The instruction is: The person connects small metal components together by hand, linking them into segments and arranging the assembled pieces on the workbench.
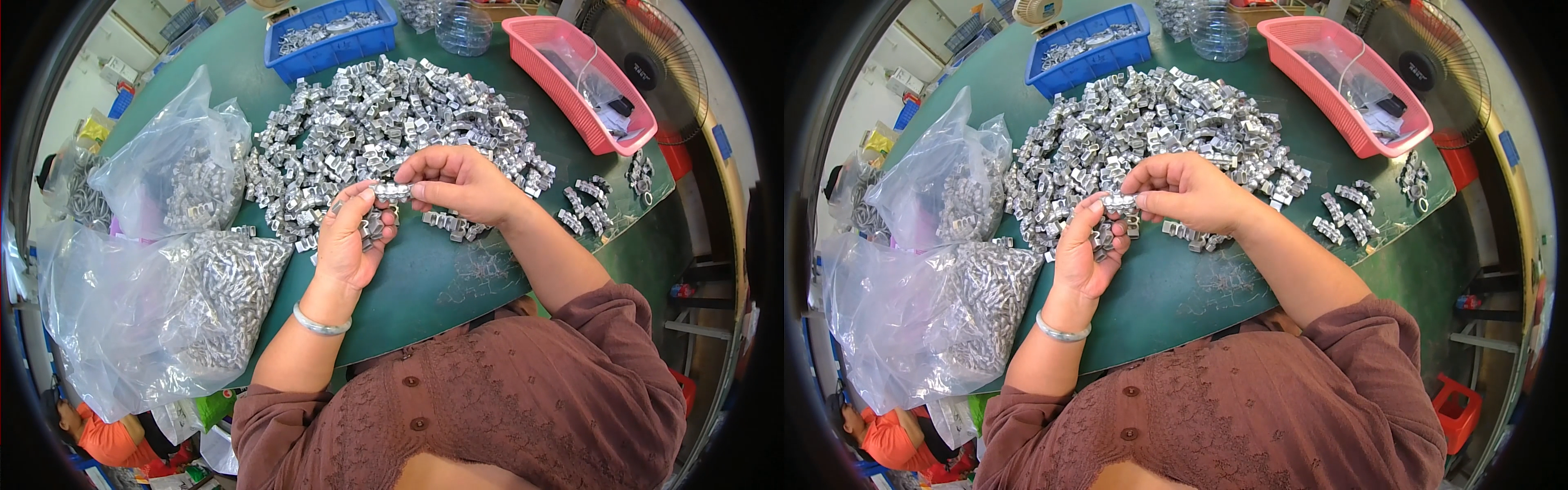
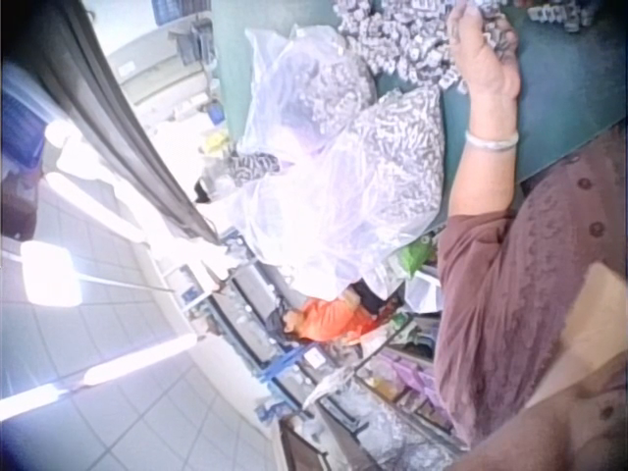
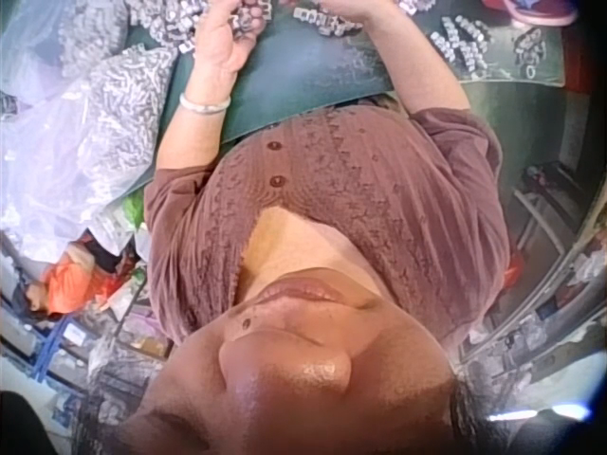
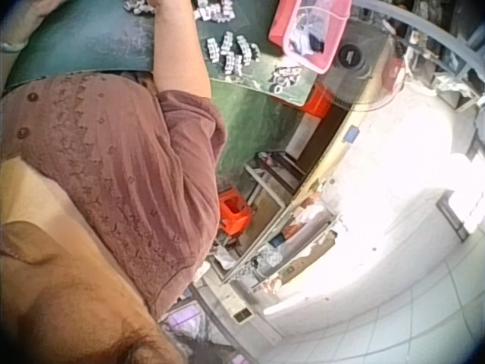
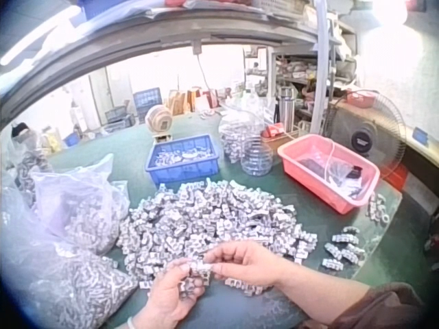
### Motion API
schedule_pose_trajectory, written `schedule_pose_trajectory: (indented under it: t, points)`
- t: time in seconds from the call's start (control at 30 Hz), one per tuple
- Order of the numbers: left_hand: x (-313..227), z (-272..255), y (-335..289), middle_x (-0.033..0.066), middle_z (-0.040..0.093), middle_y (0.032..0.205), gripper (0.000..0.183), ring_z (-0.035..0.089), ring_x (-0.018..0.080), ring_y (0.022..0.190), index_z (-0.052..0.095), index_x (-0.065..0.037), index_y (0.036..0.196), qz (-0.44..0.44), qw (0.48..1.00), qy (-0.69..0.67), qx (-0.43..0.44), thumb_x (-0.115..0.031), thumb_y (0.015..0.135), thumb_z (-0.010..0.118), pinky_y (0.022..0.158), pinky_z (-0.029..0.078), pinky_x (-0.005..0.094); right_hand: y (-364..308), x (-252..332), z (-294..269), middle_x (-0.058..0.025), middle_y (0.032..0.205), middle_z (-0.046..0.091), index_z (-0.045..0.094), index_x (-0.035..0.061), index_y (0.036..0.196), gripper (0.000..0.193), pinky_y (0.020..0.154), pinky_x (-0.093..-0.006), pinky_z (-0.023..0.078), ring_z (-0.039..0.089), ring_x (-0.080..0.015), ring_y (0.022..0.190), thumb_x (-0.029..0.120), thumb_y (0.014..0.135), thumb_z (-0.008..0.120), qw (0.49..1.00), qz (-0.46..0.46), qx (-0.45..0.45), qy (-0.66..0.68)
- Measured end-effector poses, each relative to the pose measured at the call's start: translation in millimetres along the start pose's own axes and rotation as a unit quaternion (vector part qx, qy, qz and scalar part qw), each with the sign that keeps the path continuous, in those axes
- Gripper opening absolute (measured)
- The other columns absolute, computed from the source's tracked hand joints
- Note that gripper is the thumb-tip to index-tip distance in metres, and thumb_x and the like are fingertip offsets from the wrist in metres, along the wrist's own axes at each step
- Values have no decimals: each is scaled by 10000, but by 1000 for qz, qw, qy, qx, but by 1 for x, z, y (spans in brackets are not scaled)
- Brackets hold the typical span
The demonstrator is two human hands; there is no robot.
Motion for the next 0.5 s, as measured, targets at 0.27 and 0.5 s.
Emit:
schedule_pose_trajectory:
  t: [0.27,0.5]
  points:
    - [0,2,0,64,537,734,196,526,152,587,469,-45,954,-2,1000,-2,-1,-109,791,557,489,425,242,1,-2,1,-29,781,585,559,-5,918,147,608,-208,457,552,-80,652,45,781,548,1000,13,6,12]
    - [0,3,-2,65,534,728,201,524,148,585,458,-41,955,-7,1000,2,-3,-104,790,553,482,420,238,2,-7,1,-35,761,581,555,-8,889,127,577,-204,448,547,-85,621,39,771,555,998,39,-3,44]
Point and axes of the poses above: each hand's wrist, its own y-axis towards the middle knuckle, its own z-axis out of the palm, x = y × z, the point moved 3 cm from there along y, towards the middle knuckle
